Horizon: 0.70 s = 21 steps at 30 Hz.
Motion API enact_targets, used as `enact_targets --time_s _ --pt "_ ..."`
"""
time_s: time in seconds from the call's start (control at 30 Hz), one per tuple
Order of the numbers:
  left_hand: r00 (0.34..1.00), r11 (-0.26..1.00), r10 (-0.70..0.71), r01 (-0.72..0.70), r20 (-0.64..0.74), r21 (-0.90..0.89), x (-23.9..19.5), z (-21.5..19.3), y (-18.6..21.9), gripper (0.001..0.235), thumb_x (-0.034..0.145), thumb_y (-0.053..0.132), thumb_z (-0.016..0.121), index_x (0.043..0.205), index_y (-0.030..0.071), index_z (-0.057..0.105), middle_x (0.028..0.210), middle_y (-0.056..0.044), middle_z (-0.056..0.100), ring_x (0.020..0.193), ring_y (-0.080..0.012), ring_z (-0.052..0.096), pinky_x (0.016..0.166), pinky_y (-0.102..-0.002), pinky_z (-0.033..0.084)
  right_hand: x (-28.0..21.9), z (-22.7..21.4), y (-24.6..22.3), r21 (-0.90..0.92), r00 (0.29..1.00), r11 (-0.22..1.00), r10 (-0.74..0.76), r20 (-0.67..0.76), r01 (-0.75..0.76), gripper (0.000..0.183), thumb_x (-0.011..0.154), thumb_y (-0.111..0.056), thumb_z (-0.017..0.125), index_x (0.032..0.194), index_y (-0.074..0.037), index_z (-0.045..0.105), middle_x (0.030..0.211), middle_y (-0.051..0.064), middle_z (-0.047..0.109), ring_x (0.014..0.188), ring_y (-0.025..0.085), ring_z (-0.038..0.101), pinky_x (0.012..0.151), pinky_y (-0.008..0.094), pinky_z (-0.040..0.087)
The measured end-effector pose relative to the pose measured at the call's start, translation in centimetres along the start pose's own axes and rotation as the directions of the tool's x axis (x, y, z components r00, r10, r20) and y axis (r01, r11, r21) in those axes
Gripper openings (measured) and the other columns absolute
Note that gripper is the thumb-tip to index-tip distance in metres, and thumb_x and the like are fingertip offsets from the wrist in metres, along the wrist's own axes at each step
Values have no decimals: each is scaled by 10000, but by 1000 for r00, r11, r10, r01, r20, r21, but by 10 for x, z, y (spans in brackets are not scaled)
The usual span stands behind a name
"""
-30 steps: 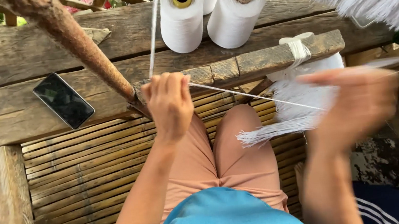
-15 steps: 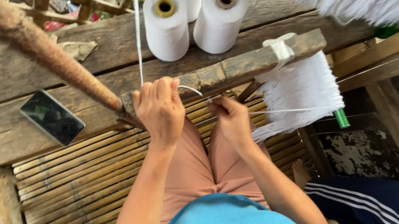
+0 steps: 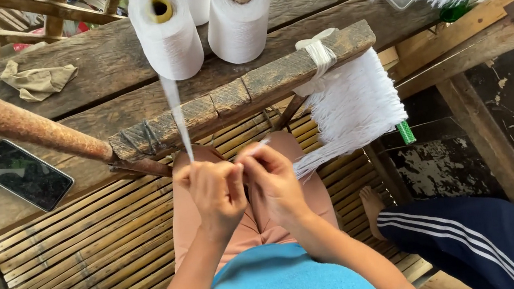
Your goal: The person sits on a bamboo mat and weaves white threads by hand using a simple wooden loom. They repeatedly pass the thread through the warp and pull it tight to create a woven fabric.
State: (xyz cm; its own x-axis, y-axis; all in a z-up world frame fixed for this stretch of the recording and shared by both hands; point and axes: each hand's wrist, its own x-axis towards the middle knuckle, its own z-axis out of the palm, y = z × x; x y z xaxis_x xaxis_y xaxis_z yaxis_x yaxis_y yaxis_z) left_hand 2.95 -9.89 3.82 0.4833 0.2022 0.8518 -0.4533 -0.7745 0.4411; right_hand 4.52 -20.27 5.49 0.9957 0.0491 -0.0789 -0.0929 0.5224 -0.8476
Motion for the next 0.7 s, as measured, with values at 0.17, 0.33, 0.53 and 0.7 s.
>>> enact_targets --time_s 0.17,0.33,0.53,0.7 --pt "995 993 -24 12 96 116 -24 -40 -31 127 930 -2 692 848 90 660 776 -40 549 710 -283 569 856 -422 368 -9 -126 -43 -90 949 993 -100 -297 77 106 998 -19 643 933 -92 684 863 24 654 762 107 583 676 215 474" --pt "999 955 -38 41 -18 294 6 -65 -59 215 1079 162 651 879 85 644 729 -42 454 650 -285 466 836 -408 363 40 -262 -114 -188 736 970 -238 -634 151 225 962 -6 641 1002 -217 574 830 -81 600 712 77 608 711 148 590" --pt "986 918 -109 50 128 394 74 -28 -37 223 1113 206 501 917 116 561 842 -32 543 792 -262 480 814 -398 272 64 -90 -164 -636 631 568 -759 -160 522 313 1133 -291 566 950 -43 616 871 176 732 780 249 781 700 293 607" --pt "990 822 -96 20 104 570 82 -8 -44 308 1120 252 504 832 144 517 715 3 488 721 -208 445 738 -335 336 69 -30 -24 -722 749 239 -366 552 649 204 892 162 690 1062 68 751 991 204 739 902 298 696 791 325 594"
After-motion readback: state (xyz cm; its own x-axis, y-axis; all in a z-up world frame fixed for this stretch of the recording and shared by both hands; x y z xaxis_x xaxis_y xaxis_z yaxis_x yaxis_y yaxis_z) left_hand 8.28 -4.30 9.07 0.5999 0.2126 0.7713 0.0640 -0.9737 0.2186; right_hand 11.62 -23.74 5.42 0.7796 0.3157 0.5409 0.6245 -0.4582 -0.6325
